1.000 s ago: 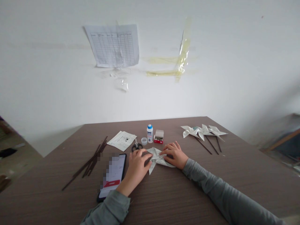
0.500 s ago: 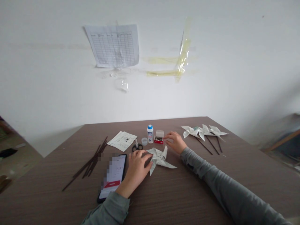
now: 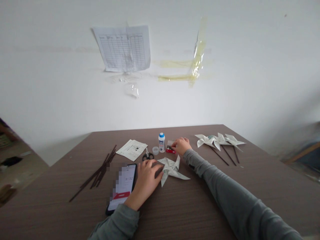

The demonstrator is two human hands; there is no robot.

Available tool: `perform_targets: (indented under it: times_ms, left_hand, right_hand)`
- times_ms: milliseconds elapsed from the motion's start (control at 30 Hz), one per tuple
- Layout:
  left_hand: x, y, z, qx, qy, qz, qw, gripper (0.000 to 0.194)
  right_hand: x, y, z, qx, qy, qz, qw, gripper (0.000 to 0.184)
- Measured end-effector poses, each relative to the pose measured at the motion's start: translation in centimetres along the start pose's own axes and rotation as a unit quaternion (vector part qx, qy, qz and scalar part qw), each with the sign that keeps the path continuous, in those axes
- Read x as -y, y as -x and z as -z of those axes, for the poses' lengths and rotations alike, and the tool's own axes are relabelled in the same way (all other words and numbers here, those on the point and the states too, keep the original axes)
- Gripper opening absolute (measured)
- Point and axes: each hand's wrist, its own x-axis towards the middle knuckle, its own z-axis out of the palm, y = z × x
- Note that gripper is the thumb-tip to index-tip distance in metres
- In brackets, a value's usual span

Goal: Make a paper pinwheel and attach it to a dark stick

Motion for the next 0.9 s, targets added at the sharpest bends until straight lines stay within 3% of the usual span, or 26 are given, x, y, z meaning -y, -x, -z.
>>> perform_targets:
  times_ms: [467, 900]
  left_hand:
    - [-0.3, 0.0, 0.1, 0.032, -0.005, 0.014, 0.999, 0.026]
    - [0.1, 0.0, -0.1, 0.019, 0.007, 0.002, 1.0, 0.026]
  right_hand:
    - [0.7, -1.1, 0.5, 0.054, 0.044, 0.014, 0.998, 0.031]
    - [-0.2, 0.1, -0.3, -0.021, -0.009, 0.007, 1.0, 0.026]
